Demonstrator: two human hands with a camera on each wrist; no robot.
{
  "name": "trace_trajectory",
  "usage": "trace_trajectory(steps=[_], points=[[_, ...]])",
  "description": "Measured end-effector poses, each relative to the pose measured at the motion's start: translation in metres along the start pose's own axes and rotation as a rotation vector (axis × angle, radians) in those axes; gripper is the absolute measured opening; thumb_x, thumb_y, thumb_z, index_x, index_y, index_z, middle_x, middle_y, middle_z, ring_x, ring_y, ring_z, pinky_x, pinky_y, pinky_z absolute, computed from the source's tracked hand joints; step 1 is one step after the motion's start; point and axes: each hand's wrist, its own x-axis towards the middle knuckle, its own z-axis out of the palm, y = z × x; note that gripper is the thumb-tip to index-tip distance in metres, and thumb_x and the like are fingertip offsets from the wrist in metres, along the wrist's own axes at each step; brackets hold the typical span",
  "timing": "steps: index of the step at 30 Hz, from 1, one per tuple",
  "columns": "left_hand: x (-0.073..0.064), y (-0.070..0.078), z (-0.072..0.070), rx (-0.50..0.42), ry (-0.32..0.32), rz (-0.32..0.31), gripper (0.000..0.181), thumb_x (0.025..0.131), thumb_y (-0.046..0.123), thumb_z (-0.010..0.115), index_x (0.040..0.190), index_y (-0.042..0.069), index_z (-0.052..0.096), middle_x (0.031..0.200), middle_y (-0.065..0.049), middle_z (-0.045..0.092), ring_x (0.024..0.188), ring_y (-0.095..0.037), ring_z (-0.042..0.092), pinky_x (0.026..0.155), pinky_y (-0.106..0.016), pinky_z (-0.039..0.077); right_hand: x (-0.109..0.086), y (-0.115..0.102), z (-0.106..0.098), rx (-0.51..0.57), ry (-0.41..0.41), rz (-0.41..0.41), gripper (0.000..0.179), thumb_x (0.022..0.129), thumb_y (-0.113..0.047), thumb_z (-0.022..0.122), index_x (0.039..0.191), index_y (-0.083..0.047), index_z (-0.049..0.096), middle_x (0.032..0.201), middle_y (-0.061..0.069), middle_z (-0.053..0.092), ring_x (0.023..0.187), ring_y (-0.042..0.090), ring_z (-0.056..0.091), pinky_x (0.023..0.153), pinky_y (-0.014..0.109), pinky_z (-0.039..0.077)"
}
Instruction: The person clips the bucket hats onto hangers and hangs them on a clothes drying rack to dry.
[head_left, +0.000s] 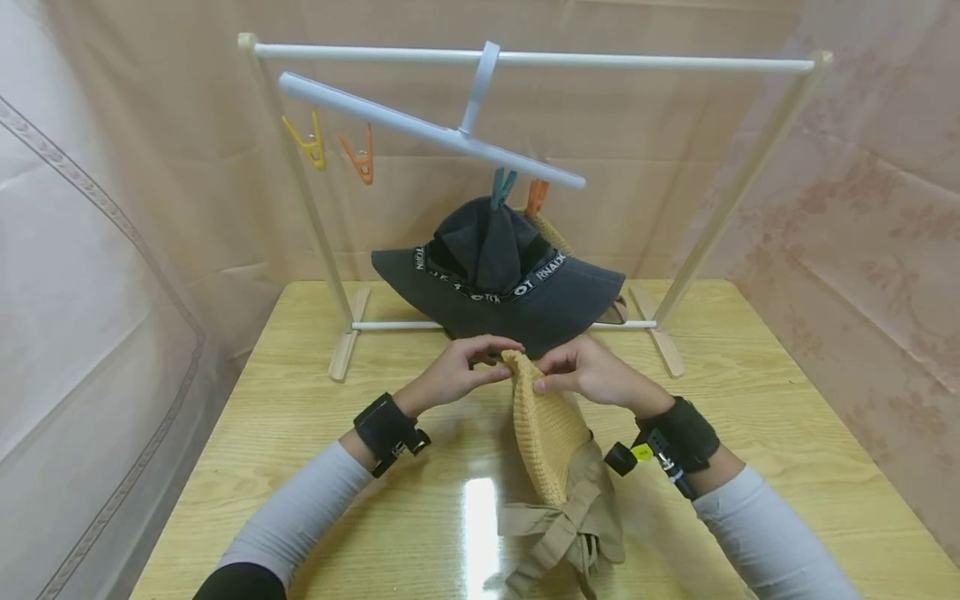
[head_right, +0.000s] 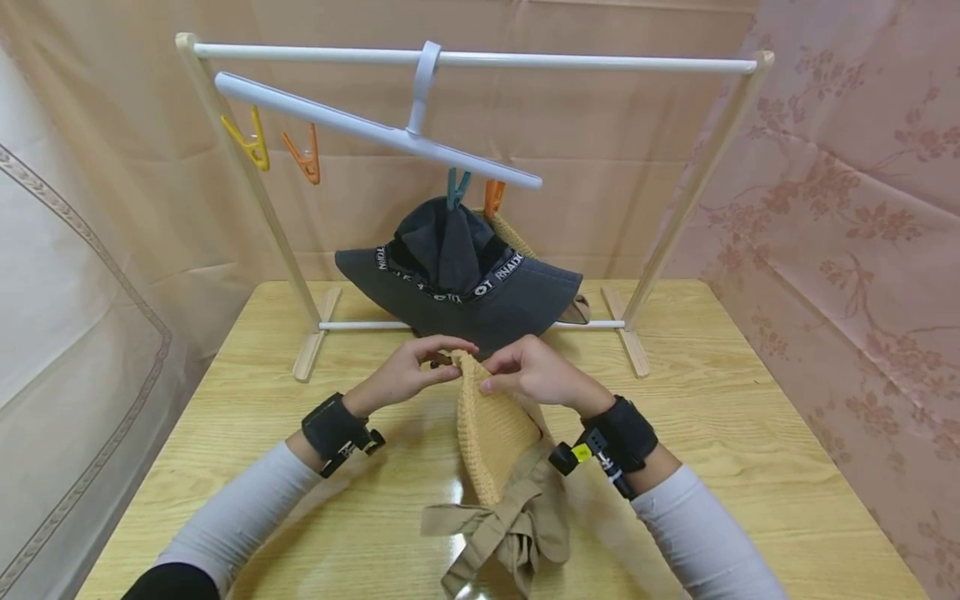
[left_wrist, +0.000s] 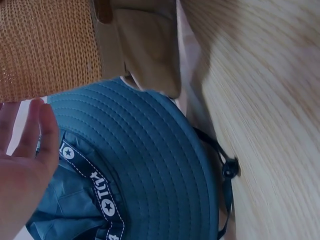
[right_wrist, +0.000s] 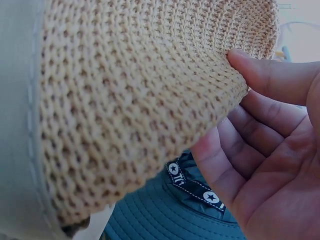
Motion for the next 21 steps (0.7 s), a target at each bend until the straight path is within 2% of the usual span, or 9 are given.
trace_trajectory(steps=[5, 9, 13, 18, 21], points=[[0.0, 0.003, -0.001, -0.064, 0.006, 0.008, 0.033, 0.092, 0.008, 0.066, 0.124, 0.003, 0.064, 0.119, -0.015, 0.067, 0.103, -0.026, 0.063, 0.09, -0.044, 0.054, 0.001, 0.001, -0.001, 0.027, -0.008, -0.014, 0.008, 0.087, -0.003, 0.068, 0.089, 0.001, 0.074, 0.078, -0.003, 0.068, 0.068, 0.005, 0.055, 0.063, 0.021, 0.047], [0.0, 0.006, -0.002, -0.104, 0.009, 0.004, 0.032, 0.092, 0.008, 0.066, 0.123, 0.002, 0.065, 0.119, -0.016, 0.067, 0.101, -0.018, 0.063, 0.089, -0.039, 0.055, 0.002, 0.001, -0.002, 0.059, -0.019, -0.015, 0.011, 0.088, -0.002, 0.066, 0.092, 0.005, 0.073, 0.081, -0.001, 0.071, 0.071, 0.004, 0.059, 0.067, 0.021, 0.05], [0.001, 0.007, -0.002, -0.168, 0.023, 0.005, 0.031, 0.092, 0.006, 0.066, 0.121, -0.003, 0.063, 0.119, -0.021, 0.065, 0.1, -0.009, 0.065, 0.087, -0.031, 0.056, 0.002, 0.001, -0.005, 0.121, -0.033, -0.003, 0.014, 0.089, -0.001, 0.064, 0.096, 0.008, 0.071, 0.084, -0.005, 0.072, 0.077, 0.006, 0.063, 0.073, 0.023, 0.053], [0.001, 0.012, 0.0, -0.251, 0.041, 0.0, 0.03, 0.091, 0.001, 0.064, 0.119, -0.01, 0.061, 0.114, -0.029, 0.063, 0.088, -0.005, 0.066, 0.075, -0.028, 0.059, 0.0, -0.002, -0.007, 0.174, -0.044, 0.02, 0.017, 0.089, -0.003, 0.062, 0.1, 0.008, 0.071, 0.088, -0.011, 0.073, 0.083, 0.009, 0.066, 0.078, 0.025, 0.054], [0.0, 0.015, 0.001, -0.263, 0.057, 0.005, 0.029, 0.092, 0.005, 0.065, 0.117, -0.01, 0.062, 0.11, -0.027, 0.065, 0.079, -0.005, 0.066, 0.067, -0.028, 0.058, 0.0, -0.002, -0.008, 0.193, -0.042, 0.032, 0.018, 0.09, -0.005, 0.062, 0.102, 0.006, 0.071, 0.089, -0.01, 0.074, 0.085, 0.01, 0.067, 0.081, 0.027, 0.054]])
